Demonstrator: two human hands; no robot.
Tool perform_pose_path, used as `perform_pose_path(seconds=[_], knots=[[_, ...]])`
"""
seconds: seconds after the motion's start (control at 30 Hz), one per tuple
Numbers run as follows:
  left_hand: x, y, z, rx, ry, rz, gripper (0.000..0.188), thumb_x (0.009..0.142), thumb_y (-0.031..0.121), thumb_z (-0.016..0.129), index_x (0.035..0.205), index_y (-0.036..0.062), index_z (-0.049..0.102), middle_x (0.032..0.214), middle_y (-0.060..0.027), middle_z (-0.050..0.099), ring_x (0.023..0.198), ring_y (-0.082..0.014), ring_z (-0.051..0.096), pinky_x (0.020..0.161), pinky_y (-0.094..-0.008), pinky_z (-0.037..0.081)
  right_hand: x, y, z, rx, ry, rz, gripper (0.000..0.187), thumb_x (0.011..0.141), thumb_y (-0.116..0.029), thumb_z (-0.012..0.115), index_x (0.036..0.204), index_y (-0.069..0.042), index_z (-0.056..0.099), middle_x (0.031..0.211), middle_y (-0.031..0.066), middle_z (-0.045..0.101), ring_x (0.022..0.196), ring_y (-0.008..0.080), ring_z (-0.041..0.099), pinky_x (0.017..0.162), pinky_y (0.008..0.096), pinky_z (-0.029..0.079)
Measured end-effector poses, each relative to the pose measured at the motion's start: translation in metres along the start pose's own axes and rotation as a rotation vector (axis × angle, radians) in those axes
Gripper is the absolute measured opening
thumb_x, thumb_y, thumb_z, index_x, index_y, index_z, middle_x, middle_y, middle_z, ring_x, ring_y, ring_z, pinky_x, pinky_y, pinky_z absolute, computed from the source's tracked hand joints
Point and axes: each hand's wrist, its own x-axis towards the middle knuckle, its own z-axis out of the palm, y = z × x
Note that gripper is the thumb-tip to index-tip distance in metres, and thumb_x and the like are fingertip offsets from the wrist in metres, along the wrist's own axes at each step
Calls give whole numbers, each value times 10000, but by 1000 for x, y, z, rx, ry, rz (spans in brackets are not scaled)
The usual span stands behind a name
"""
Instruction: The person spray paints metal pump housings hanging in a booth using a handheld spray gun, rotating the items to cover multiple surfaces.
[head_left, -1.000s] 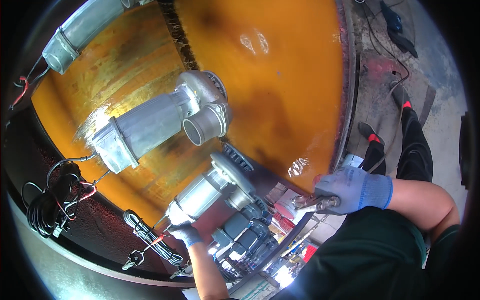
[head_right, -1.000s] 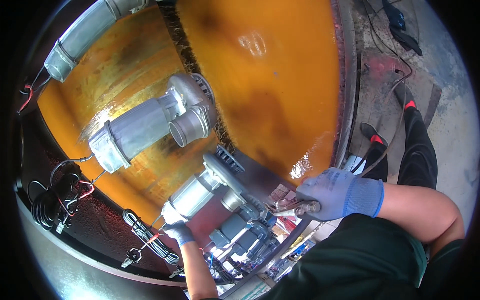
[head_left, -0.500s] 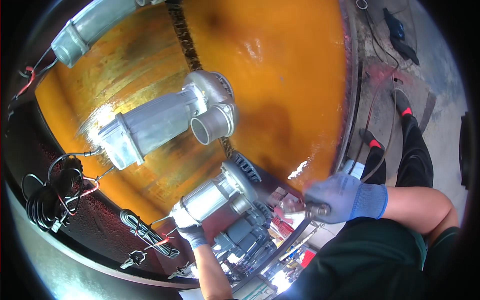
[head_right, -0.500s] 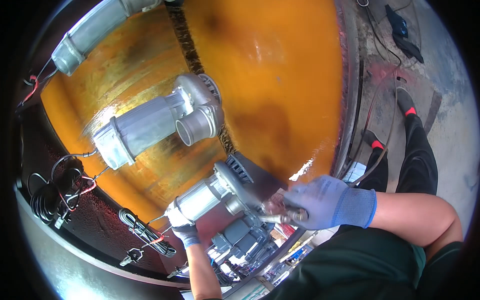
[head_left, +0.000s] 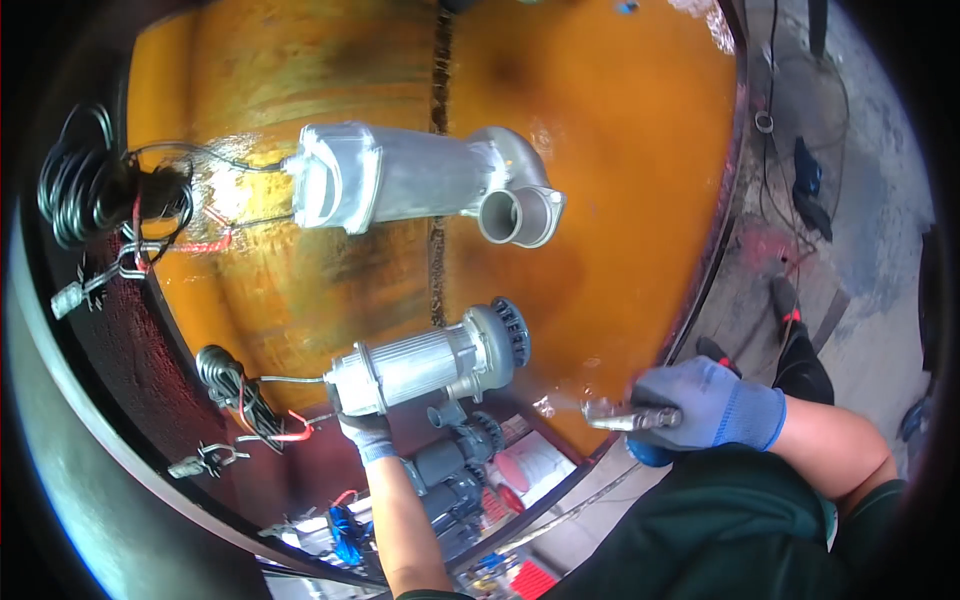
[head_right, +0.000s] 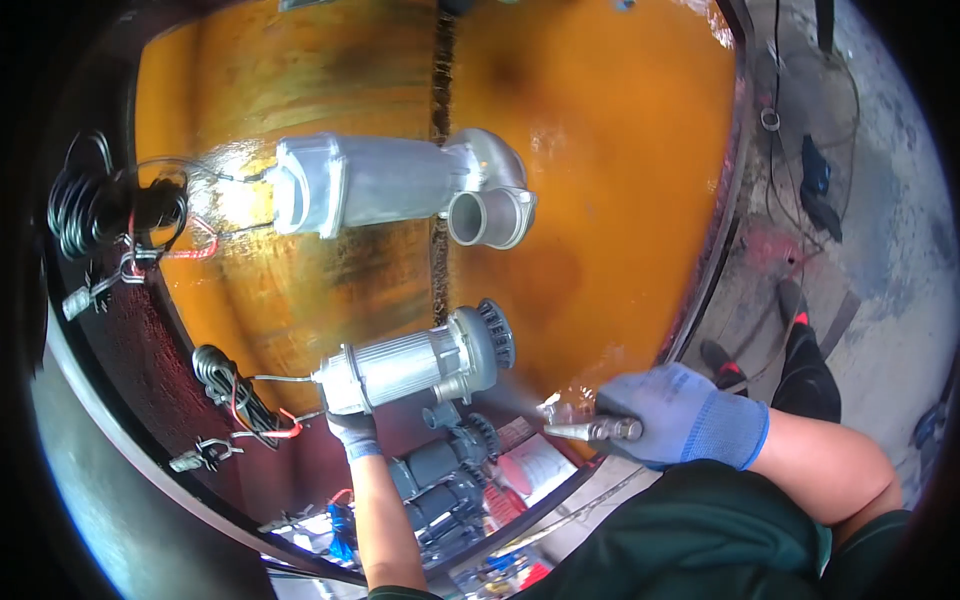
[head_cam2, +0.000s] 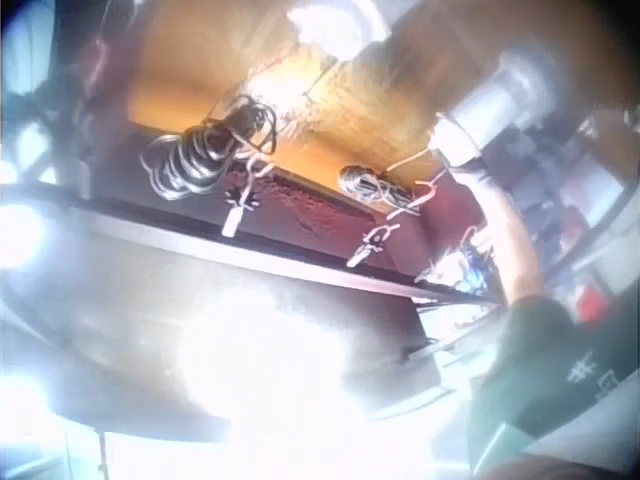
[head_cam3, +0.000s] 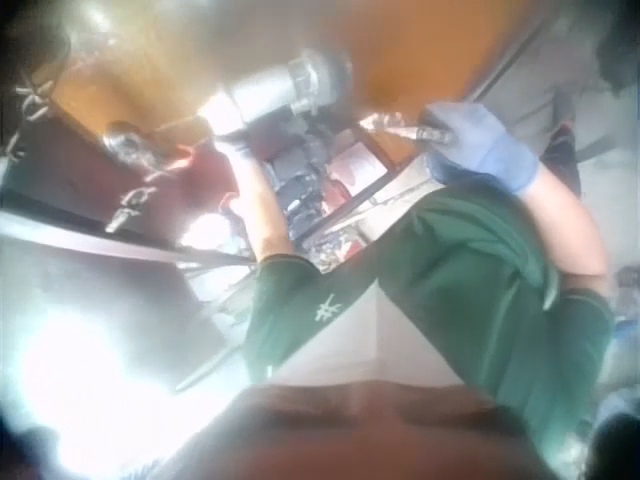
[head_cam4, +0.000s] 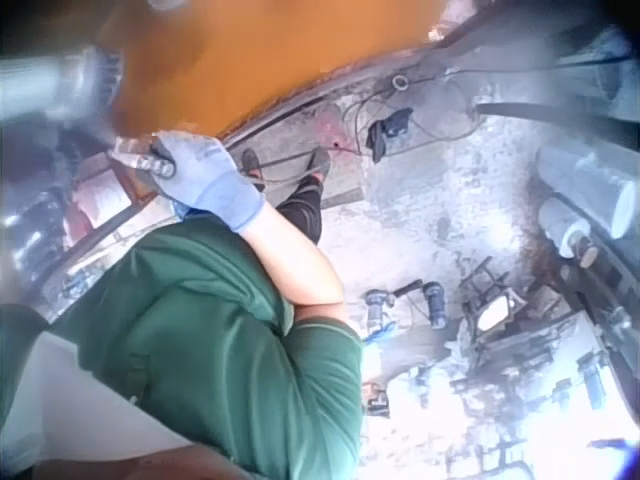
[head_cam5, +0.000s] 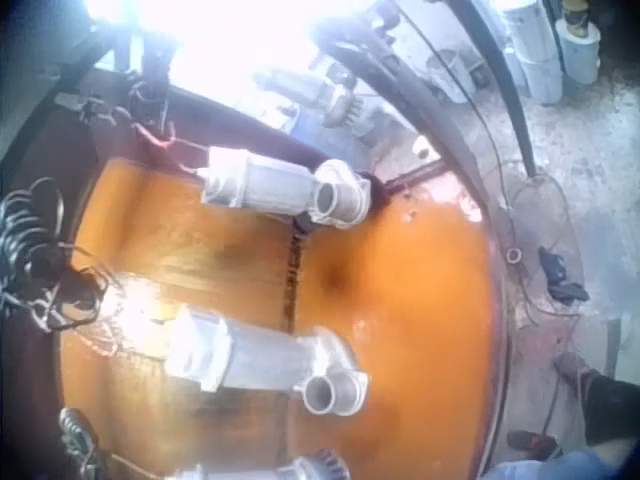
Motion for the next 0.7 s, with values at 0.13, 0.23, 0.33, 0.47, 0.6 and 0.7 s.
perform_pose_path(seconds=[0.13,0.23,0.33,0.47,0.6,0.7], knots=[[-2,7,43,-93,105,-16,576,1128,437,482,1600,109,492,1541,-82,605,1344,-295,642,1044,-494,607,1,-45,-2,-188,-43,85,254,962,-315,748,1065,-90,696,964,179,729,922,410,732,801,515,578],[-7,-14,-2,-283,368,42,527,1125,495,432,1401,91,627,1331,-97,721,1219,-299,705,1056,-488,582,7,-66,4,-251,221,69,262,929,-267,797,1067,-74,686,970,193,724,920,421,727,779,502,576],[-21,-18,37,-469,640,98,476,1103,530,462,1256,116,640,1285,-102,684,1183,-307,666,1058,-489,530,11,-100,10,-205,240,122,245,920,-242,815,1040,-70,689,949,204,711,909,436,715,763,506,561],[-23,-8,62,-538,573,145,501,1079,450,606,1399,65,583,1349,-105,622,1209,-232,624,1073,-440,502,11,-134,24,-338,-75,-21,246,924,-237,815,1059,-68,699,938,215,713,888,443,721,770,507,565],[-23,9,81,-343,516,160,386,1023,232,689,1317,-9,627,1184,-125,703,1033,-237,710,849,-401,602,28,-139,39,-402,88,70,247,925,-251,794,1038,-49,709,943,229,726,902,456,720,782,516,569],[-17,1,80,-363,689,170,325,911,24,691,1236,17,695,1115,-137,737,1011,-244,724,930,-403,618,39,-147,48,-459,78,22,244,920,-242,796,1022,-43,699,937,231,721,902,462,715,782,525,563]])
